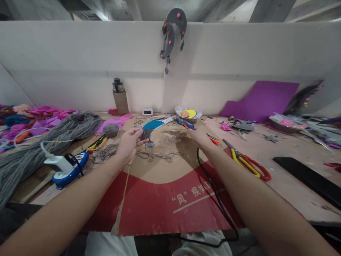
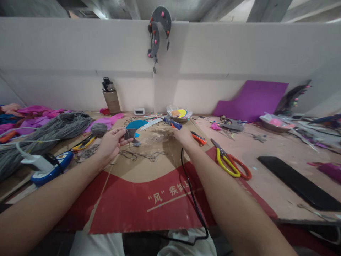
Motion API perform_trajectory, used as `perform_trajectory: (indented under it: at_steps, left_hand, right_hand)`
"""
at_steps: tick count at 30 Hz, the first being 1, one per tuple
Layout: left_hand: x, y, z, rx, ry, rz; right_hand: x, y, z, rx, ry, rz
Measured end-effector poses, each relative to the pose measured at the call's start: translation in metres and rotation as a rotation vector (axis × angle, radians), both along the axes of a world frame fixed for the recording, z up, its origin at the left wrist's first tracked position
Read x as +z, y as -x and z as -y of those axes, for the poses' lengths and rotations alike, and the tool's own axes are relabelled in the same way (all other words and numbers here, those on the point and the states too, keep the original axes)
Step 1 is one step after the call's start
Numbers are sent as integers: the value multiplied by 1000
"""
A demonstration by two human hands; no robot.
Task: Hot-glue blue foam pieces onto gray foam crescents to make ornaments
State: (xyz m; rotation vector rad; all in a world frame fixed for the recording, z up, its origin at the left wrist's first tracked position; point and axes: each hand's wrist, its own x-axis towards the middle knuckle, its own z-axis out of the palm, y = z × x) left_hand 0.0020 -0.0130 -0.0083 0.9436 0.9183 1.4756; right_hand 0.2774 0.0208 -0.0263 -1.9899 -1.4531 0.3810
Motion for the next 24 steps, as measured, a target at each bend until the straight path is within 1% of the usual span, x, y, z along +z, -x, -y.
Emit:
perform_trajectory:
  at_steps: [3, 5, 6, 8, 9, 10, 11, 14, 16, 19, 22, 24]
  left_hand:
    - [1, 0, 0, 23, 1, -1]
    - [2, 0, 0, 35, 5, 1]
    - [2, 0, 0, 40, 9, 0]
    - [0, 1, -1, 48, 18, 2]
    - [0, 1, -2, 50, 24, 1]
    - [-2, 2, -3, 50, 30, -1]
    - [-3, 2, -4, 52, 32, -3]
    - [-7, 5, -7, 47, 35, -5]
    - [-9, 6, -9, 46, 29, 6]
    - [-9, 7, -9, 56, 23, 11]
    - [-8, 6, -8, 66, 34, -3]
    - [-8, 5, -7, 65, 33, -12]
  right_hand:
    - [18, 8, 13, -54, -154, -173]
    - [32, 19, 23, -29, -239, -317]
    - [38, 25, 29, 22, -249, -443]
    - [47, 36, 40, 224, -181, -869]
    - [50, 41, 44, 307, -148, -1031]
    - [51, 45, 49, 367, -143, -1140]
    - [52, 49, 53, 405, -169, -1176]
    - [49, 61, 63, 490, -302, -1101]
    - [46, 69, 69, 575, -294, -1042]
    - [40, 79, 76, 673, -224, -989]
    - [34, 86, 79, 674, -213, -862]
    - [29, 87, 79, 652, -263, -734]
